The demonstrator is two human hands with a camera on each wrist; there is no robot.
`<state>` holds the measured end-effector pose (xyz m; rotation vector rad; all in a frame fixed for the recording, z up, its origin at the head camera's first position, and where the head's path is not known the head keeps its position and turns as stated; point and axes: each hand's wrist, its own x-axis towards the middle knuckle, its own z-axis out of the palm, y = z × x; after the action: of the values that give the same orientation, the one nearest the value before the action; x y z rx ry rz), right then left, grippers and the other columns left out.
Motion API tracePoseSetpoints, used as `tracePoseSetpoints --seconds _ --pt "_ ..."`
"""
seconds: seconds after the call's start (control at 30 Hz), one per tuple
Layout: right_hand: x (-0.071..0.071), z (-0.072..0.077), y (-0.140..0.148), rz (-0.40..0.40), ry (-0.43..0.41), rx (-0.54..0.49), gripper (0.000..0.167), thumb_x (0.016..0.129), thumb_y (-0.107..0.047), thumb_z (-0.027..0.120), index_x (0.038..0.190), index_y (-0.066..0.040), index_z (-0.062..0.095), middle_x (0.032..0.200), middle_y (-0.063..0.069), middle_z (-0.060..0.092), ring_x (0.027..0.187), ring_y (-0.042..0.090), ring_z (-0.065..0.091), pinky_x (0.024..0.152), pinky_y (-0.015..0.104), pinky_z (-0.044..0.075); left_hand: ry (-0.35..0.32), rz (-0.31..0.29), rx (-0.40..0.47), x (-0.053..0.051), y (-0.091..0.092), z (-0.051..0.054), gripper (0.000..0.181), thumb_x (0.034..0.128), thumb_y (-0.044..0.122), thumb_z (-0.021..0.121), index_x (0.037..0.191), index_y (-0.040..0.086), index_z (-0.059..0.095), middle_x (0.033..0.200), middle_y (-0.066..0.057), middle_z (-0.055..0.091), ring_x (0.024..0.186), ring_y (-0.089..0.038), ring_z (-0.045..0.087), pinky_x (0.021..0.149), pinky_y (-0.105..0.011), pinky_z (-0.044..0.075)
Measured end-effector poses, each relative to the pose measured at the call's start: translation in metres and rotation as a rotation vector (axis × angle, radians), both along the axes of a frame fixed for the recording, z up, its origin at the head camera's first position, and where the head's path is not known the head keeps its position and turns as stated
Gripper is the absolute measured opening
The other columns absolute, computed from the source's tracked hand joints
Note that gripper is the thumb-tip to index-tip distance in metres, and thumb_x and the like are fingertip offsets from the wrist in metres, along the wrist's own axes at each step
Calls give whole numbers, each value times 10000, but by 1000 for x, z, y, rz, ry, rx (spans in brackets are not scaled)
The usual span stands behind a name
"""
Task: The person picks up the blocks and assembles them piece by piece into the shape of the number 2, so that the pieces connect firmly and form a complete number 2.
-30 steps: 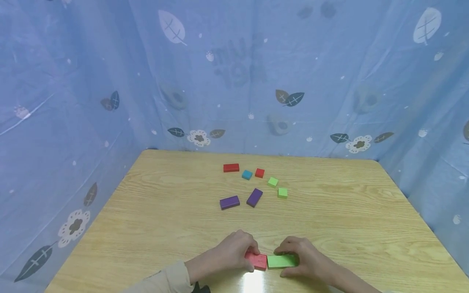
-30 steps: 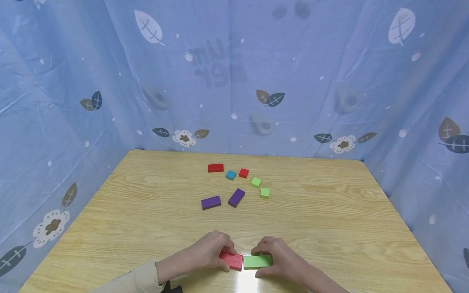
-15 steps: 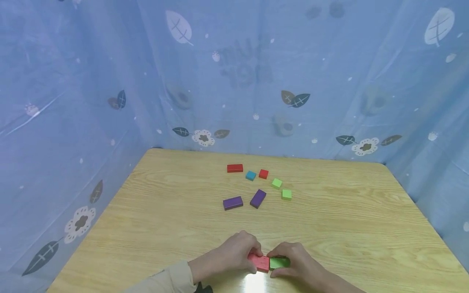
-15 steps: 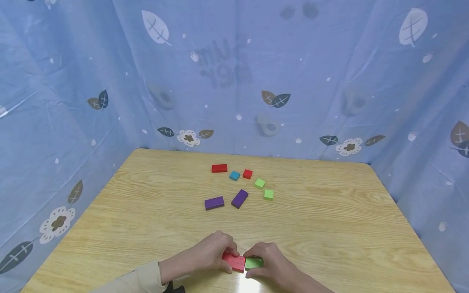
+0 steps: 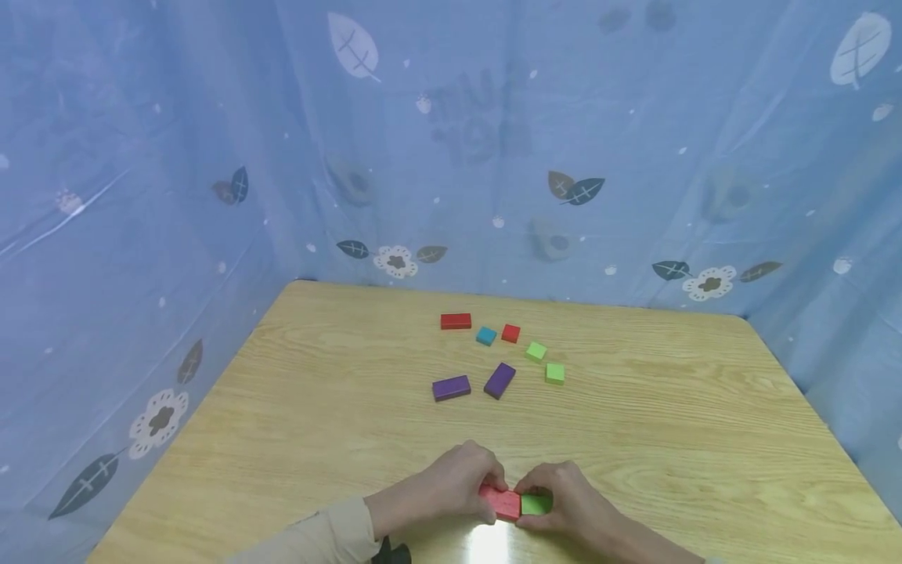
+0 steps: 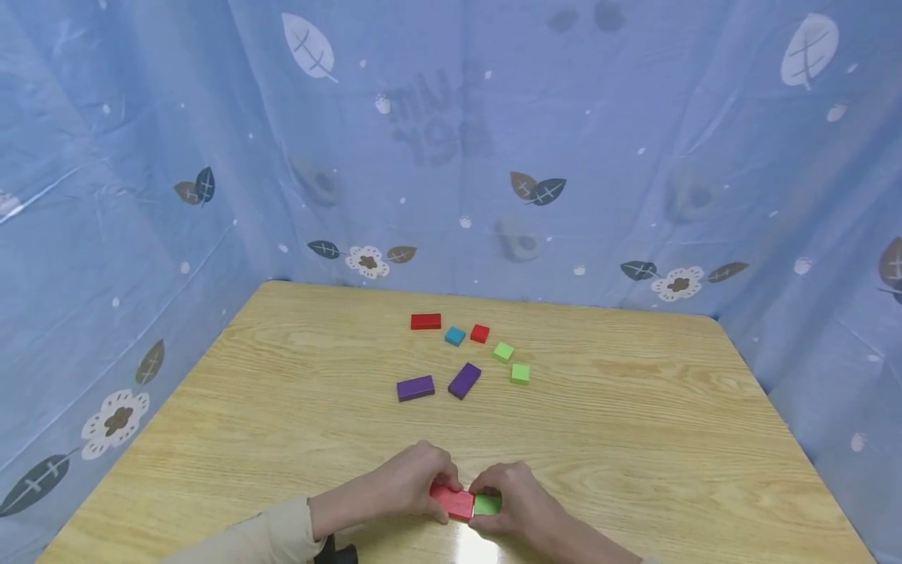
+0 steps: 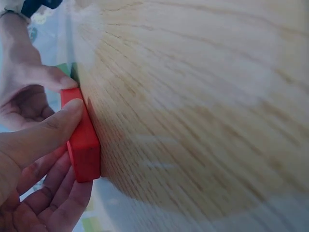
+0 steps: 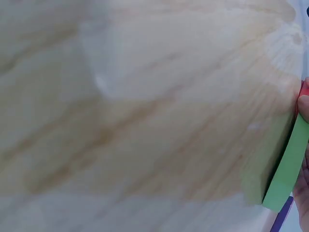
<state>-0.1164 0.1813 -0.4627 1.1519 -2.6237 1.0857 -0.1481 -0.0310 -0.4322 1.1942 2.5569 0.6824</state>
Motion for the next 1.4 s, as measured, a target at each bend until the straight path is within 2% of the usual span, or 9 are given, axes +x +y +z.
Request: tracePoseSetpoints --seconds 0.13,0.2,0.33,0.4,0.6,0.8,0.97,1.2,1.4 --pt "-3 2 -1 2 4 9 191 708 -158 832 858 -118 722 823 -105 685 758 -40 571 638 159 476 -23 -3 16 -2 -1 2 279 633 158 884 882 128 761 750 146 653 628 44 466 562 -94 377" --pt "-3 2 0 -4 -25 17 191 710 -164 831 860 -115 723 825 -112 683 756 -43 565 641 166 478 -22 -80 16 -8 -4 1 308 658 202 879 932 123 761 774 145 656 652 58 481 583 -82 388" --pt "-4 2 -1 -10 -52 23 194 712 -189 835 853 -120 722 828 -113 684 750 -41 561 645 187 485 -22 -255 52 -33 -16 7 397 748 277 816 1089 94 725 978 82 704 863 59 582 747 -71 426" --pt "-4 2 -1 -15 -63 26 195 717 -204 835 853 -124 722 831 -108 686 747 -39 559 643 191 485 -4 -252 112 -51 -23 15 389 790 256 781 1129 81 706 1076 35 701 962 17 607 823 -98 437" --pt "-3 3 0 -34 -109 25 201 730 -231 831 865 -125 727 843 -105 688 747 -35 550 642 200 481 -83 121 452 -94 -37 19 253 829 135 752 1069 57 735 1052 -30 716 979 -164 664 828 -254 515" --pt "-2 3 0 -28 -106 7 198 733 -228 831 866 -131 722 841 -118 681 740 -37 535 631 194 472 -185 425 662 -109 -42 5 322 821 111 756 1110 -18 695 1102 -94 696 1040 -237 650 876 -282 500" --pt "-2 5 -1 -40 -180 22 204 744 -250 823 877 -132 723 840 -144 667 734 -39 519 644 195 471 -99 546 513 -113 -43 -6 403 752 148 820 1104 -7 700 1105 -106 692 1015 -255 658 838 -311 521" --pt "-3 7 -1 -42 -210 42 210 752 -262 817 883 -129 721 844 -151 662 732 -44 512 653 197 477 87 480 248 -112 -40 -12 390 680 124 863 1021 -8 727 996 -124 716 916 -222 685 779 -279 533" --pt "-4 7 -1 -50 -191 54 213 743 -249 823 881 -120 725 854 -134 676 754 -44 529 672 204 486 109 455 160 -117 -37 -7 268 714 121 842 953 36 755 905 -65 733 861 -177 678 744 -257 522"
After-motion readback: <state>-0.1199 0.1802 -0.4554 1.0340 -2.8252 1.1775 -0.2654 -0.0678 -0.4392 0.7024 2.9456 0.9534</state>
